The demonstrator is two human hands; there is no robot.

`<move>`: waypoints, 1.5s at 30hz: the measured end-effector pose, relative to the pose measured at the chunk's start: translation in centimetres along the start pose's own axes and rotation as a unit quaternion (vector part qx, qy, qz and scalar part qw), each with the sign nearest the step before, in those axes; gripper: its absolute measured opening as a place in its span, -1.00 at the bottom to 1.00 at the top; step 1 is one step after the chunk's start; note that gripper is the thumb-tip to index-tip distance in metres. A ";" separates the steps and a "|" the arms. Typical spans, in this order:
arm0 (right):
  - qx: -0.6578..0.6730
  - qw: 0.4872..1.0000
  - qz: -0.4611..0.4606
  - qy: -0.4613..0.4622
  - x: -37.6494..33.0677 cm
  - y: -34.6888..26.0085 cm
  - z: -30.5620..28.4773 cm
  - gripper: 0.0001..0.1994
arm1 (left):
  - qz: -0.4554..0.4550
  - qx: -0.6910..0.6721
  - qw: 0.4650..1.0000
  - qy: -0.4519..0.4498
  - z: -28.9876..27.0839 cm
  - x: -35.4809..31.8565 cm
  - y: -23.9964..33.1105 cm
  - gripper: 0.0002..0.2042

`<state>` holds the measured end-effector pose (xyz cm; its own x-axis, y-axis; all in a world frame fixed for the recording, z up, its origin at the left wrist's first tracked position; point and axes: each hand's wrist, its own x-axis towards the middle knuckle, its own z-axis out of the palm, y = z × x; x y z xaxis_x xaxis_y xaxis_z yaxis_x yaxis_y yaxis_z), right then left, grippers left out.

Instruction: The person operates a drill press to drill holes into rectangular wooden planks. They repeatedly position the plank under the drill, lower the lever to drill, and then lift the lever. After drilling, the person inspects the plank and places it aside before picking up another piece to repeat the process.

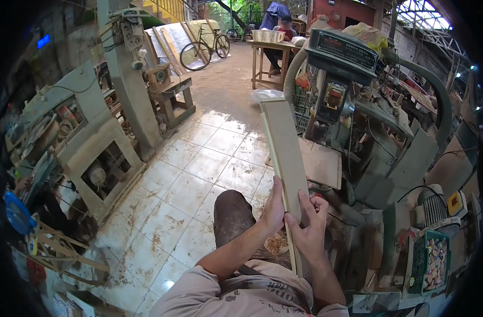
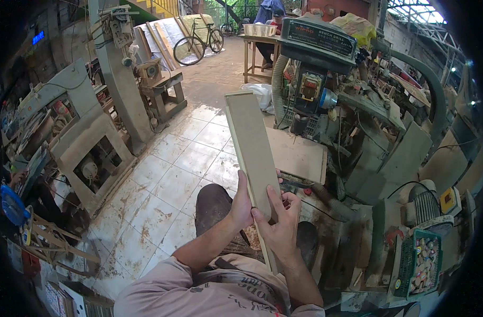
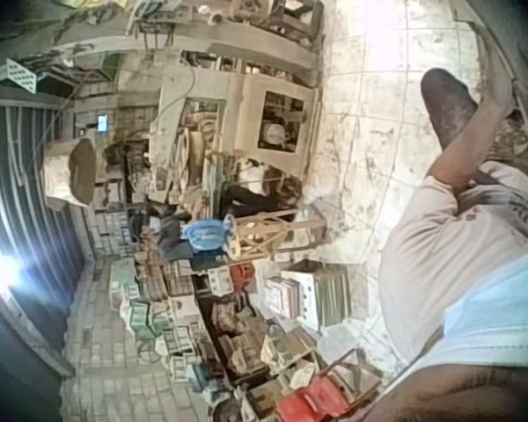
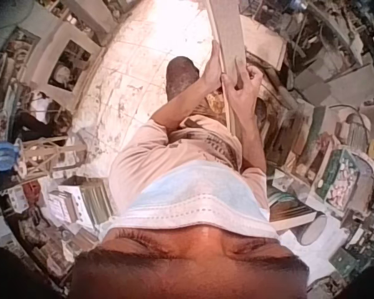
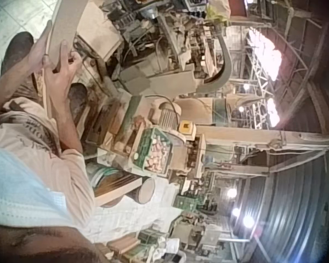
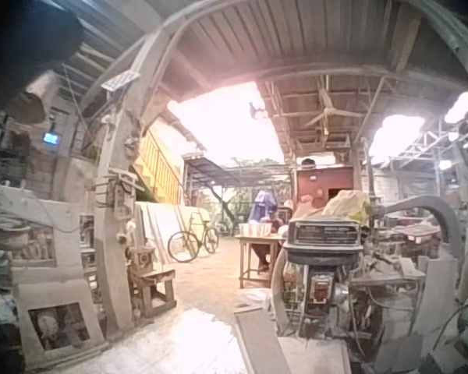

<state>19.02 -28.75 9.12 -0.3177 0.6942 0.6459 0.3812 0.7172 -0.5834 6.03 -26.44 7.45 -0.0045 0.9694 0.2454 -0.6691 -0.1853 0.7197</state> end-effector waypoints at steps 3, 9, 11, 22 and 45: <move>0.002 1.000 0.016 -0.011 0.1 -0.4 -0.2 -0.39 | -0.006 0.013 1.000 0.008 -0.2 0.0 0.0 -0.17; -0.008 1.000 0.020 -0.015 -0.2 -0.2 0.2 -0.38 | 0.000 0.027 0.999 0.019 -0.2 0.0 -0.2 -0.17; -0.009 1.000 0.013 -0.013 -0.2 0.0 0.3 -0.37 | -0.005 0.008 1.000 0.011 0.1 -0.1 0.0 -0.17; -0.008 1.000 -0.012 -0.014 -0.8 -0.3 0.8 -0.39 | -0.011 -0.021 0.999 0.044 0.5 -0.9 0.0 -0.12; 0.047 0.995 -0.003 -0.088 -0.7 0.2 0.2 -0.45 | 0.043 -0.065 0.992 0.103 0.1 -1.6 0.4 -0.45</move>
<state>19.17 -29.07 8.46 -0.4706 0.6838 0.5577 0.2989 0.7182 -0.6283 5.80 -28.12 7.43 -0.2083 0.9658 0.1545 -0.7495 -0.2592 0.6092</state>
